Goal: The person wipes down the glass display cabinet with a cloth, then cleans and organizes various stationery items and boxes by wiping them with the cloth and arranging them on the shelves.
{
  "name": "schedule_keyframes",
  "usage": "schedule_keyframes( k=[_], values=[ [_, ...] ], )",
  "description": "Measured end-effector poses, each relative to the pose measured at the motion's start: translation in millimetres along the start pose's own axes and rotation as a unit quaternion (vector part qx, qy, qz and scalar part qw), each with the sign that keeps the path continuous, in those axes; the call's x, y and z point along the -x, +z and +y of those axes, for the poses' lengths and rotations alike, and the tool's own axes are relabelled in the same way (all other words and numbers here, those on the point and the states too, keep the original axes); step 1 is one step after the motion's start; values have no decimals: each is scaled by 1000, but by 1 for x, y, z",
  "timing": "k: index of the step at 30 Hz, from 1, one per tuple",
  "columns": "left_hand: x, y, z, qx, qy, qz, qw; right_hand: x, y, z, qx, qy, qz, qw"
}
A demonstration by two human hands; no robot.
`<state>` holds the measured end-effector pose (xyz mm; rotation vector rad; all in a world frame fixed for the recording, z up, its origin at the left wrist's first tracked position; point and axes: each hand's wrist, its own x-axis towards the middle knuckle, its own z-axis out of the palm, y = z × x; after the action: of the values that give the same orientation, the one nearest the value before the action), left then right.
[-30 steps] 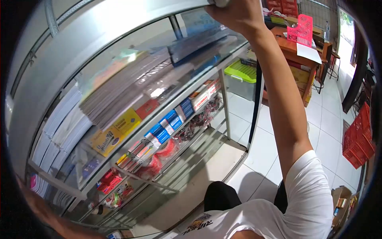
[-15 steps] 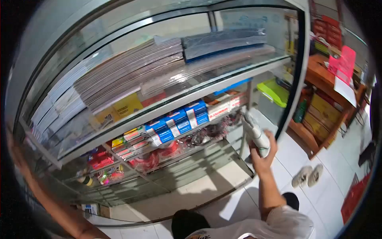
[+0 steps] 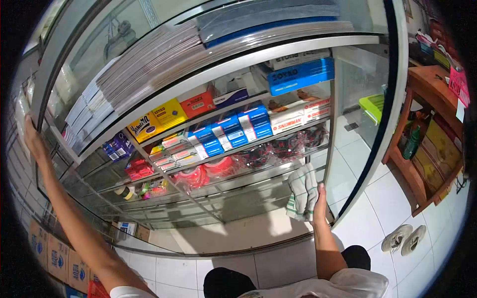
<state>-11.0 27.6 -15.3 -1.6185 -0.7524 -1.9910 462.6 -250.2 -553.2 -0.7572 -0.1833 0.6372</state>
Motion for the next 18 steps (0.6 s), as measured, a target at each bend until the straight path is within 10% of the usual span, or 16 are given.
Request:
schedule_keyframes(
  k=[5,12,16,18],
  values=[
    [113,27,122,67,158,174,970,35,22,-77,32,5,-9,999],
    [264,73,312,188,404,-154,882,45,12,-106,40,-51,-40,997],
    [262,140,380,117,364,-186,905,55,15,-104,108,-97,-73,987],
    [257,165,400,78,269,-401,872,61,16,-99,121,-100,-76,985]
  ],
)
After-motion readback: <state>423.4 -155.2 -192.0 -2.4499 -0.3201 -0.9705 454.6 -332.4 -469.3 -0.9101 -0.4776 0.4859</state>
